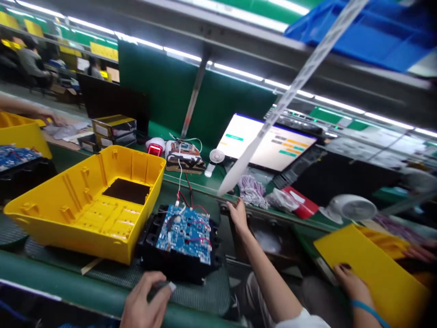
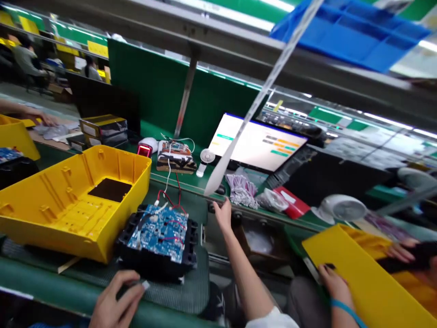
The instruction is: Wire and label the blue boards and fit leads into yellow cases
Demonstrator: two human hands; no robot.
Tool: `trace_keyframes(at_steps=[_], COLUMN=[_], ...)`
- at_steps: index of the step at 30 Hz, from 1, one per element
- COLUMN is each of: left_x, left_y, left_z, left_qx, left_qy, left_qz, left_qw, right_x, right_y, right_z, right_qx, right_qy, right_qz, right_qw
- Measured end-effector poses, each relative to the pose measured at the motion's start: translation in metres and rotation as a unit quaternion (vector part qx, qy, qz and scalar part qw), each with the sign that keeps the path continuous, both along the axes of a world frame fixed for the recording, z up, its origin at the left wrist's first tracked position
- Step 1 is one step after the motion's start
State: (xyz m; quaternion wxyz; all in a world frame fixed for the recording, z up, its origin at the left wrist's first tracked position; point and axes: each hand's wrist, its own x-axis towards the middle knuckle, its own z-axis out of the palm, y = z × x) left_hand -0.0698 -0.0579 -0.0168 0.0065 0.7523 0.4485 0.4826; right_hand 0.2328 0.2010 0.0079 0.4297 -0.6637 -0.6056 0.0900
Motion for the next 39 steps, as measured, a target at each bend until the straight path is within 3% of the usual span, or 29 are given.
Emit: trace_keyframes(at_steps=[3, 7, 10, 16, 23, 35, 39], left_x=[0.005, 0.024, 0.04, 0.054, 0.053, 0.057, 0.036], left_y=[0.004, 0.012, 0.016, 0.021, 0.024, 0.025, 0.026], left_z=[0.009, 0.033, 0.042, 0.046, 0.056, 0.058, 0.064], left_qx=[-0.028, -0.06, -0.092, -0.14, -0.138, -0.037, 0.082], left_qy=[-0.081, -0.152, -0.185, -0.219, -0.142, -0.017, -0.009], left_qz=[-0.028, -0.068, -0.073, -0.018, 0.02, 0.105, 0.131], left_qw=[0.996, 0.984, 0.976, 0.966, 0.98, 0.994, 0.988], right_x=[-0.018, -0.063, -0.095, -0.118, -0.116, -0.111, -0.102], right_y=[-0.066, -0.151, -0.184, -0.186, -0.186, -0.188, -0.187], right_z=[0.024, 0.057, 0.058, 0.029, 0.029, 0.03, 0.028], right_qx=[-0.014, 0.013, 0.048, 0.122, 0.124, 0.103, 0.093], right_qy=[0.057, 0.091, 0.098, 0.145, 0.141, 0.133, 0.1], right_qz=[0.086, 0.212, 0.246, 0.216, 0.215, 0.227, 0.283], right_qw=[0.995, 0.973, 0.963, 0.958, 0.958, 0.959, 0.949])
